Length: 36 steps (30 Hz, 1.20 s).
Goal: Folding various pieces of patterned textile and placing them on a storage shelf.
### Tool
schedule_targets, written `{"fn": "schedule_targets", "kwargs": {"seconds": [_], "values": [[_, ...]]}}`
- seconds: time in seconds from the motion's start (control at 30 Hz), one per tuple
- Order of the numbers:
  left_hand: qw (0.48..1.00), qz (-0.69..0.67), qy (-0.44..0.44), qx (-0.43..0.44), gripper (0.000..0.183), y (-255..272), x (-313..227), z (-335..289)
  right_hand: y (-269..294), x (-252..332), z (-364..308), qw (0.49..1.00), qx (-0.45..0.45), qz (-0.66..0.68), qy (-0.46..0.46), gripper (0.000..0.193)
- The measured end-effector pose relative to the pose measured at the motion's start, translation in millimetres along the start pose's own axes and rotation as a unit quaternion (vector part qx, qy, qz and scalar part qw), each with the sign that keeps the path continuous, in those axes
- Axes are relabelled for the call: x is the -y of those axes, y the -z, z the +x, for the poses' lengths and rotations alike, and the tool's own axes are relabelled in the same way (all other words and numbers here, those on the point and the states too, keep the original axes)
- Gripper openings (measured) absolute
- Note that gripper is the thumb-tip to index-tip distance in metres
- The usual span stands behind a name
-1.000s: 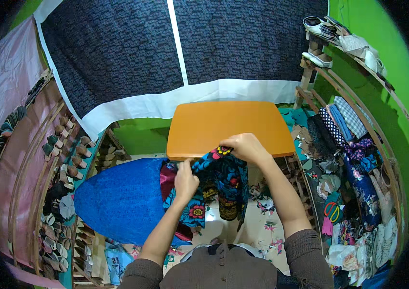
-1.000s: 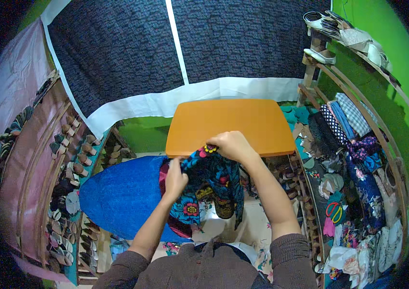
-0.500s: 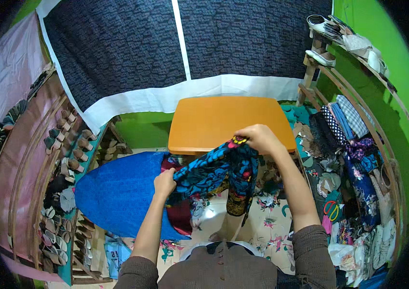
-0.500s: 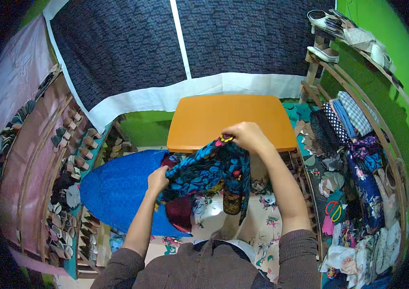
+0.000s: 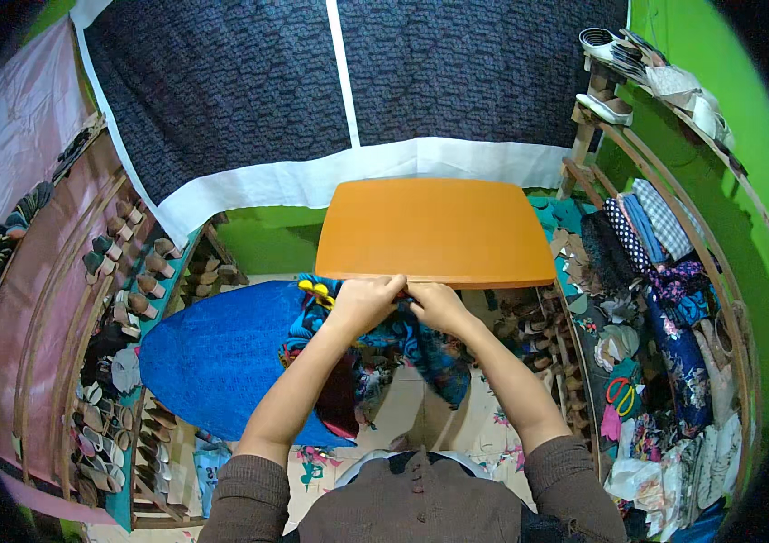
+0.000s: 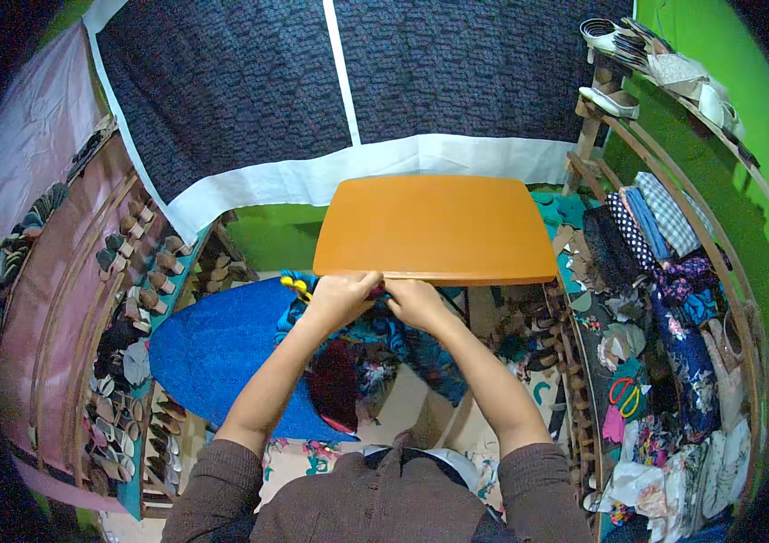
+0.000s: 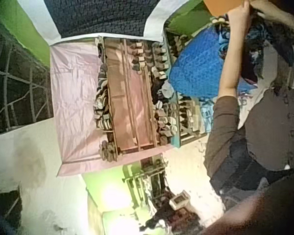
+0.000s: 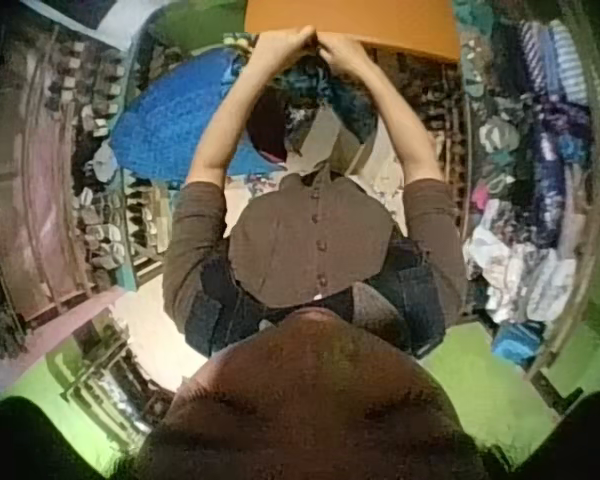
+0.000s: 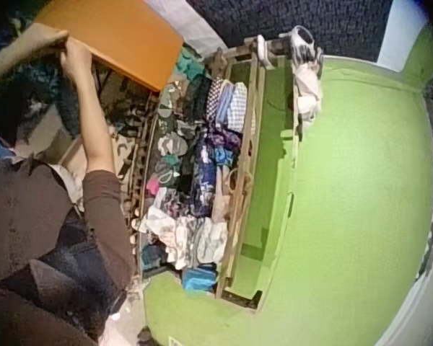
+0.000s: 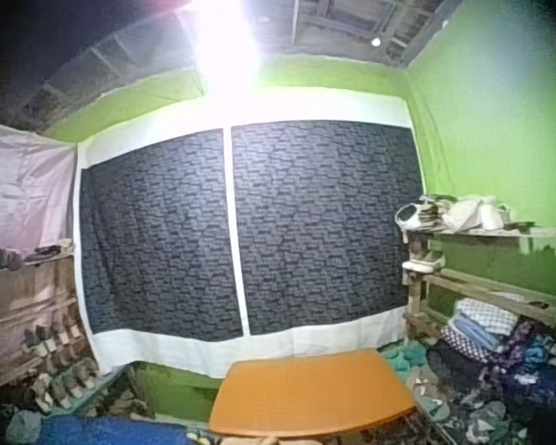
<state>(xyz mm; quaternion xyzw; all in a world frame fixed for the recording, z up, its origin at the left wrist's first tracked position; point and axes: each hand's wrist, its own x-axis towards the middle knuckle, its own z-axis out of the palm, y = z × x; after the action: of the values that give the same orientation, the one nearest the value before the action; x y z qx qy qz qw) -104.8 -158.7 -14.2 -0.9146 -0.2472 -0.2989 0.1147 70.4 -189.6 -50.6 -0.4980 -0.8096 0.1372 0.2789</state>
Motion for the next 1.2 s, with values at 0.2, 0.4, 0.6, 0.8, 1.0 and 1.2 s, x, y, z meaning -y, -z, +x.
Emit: {"fn": "schedule_targets", "kwargs": {"seconds": [0.2, 0.4, 0.6, 0.8, 1.0, 1.2], "values": [[0.928, -0.236, 0.222, 0.184, 0.028, -4, 29, -41, 22, -36, -13, 0.996, -0.080, 0.033, -0.028, 0.027], [0.878, -0.375, 0.279, 0.103, 0.022, 9, 24, -29, 22, -21, -20, 0.992, -0.072, 0.004, -0.106, 0.037], [0.935, -0.256, 0.233, 0.076, 0.033, 0, 5, -9, 14, 16, 1, 0.964, -0.192, 0.174, 0.053, 0.019], [0.887, -0.350, 0.298, 0.042, 0.042, -36, 2, -44, 55, 32, 9, 0.983, -0.108, 0.096, 0.112, 0.039], [0.906, -0.270, 0.325, 0.021, 0.064, -28, -2, -28, -5, 13, 4, 0.996, 0.001, 0.075, 0.038, 0.030], [0.890, -0.369, 0.267, -0.009, 0.049, -40, 1, -53, 9, 0, 11, 0.997, 0.010, 0.079, 0.006, 0.025]]}}
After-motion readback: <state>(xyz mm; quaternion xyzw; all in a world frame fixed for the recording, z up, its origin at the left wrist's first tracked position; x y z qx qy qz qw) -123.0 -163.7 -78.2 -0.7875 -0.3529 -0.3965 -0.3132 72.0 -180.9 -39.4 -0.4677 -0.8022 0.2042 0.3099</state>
